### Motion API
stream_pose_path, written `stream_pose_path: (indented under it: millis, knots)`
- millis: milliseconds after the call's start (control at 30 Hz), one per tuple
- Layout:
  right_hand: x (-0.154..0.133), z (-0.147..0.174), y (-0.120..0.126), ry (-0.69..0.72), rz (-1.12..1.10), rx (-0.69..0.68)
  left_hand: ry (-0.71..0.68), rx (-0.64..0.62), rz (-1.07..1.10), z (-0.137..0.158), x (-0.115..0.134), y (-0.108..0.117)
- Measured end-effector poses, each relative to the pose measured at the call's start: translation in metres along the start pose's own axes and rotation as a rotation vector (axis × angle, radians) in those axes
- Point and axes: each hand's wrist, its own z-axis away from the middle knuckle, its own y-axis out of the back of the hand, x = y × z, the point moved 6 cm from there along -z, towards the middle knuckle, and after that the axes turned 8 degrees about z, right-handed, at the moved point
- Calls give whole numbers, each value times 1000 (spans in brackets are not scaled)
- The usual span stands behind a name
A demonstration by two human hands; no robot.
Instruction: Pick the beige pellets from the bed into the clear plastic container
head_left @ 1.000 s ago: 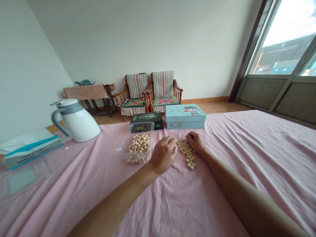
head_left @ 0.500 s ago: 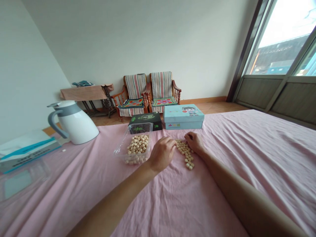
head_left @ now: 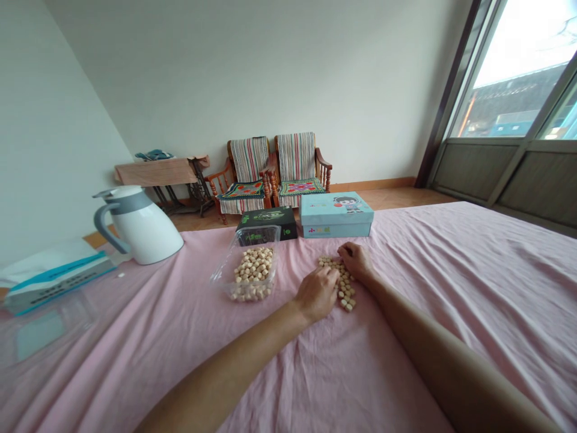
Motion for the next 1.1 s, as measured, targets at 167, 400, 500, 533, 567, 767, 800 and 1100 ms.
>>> stream_pose_path:
  millis: [167,400,500,533,567,767,800,1100]
  knots:
    - [-2,0,1,-4,15,-10,2,213,-77,-1,-5,59]
    - [-3,2,4,-20,29,-20,212,582,-316,15,-40,154]
    - [-3,2,4,-17,26,-22,142,563,-274,16,-29,140]
    - [-3,2,4,-14,25,-19,91,490,-217,14,-22,126]
    - [-2,2,3,-9,23,-16,39,394,-153,11,-15,109]
    - [4,-1,-2,-20,9,-2,-101,-108,60,12,15,17]
    - [4,-1,-3,-22,8,1,-95,-132,79,14,15,11]
    - [1,0,0,-15,0,5,-104,-117,111,21,21,-2]
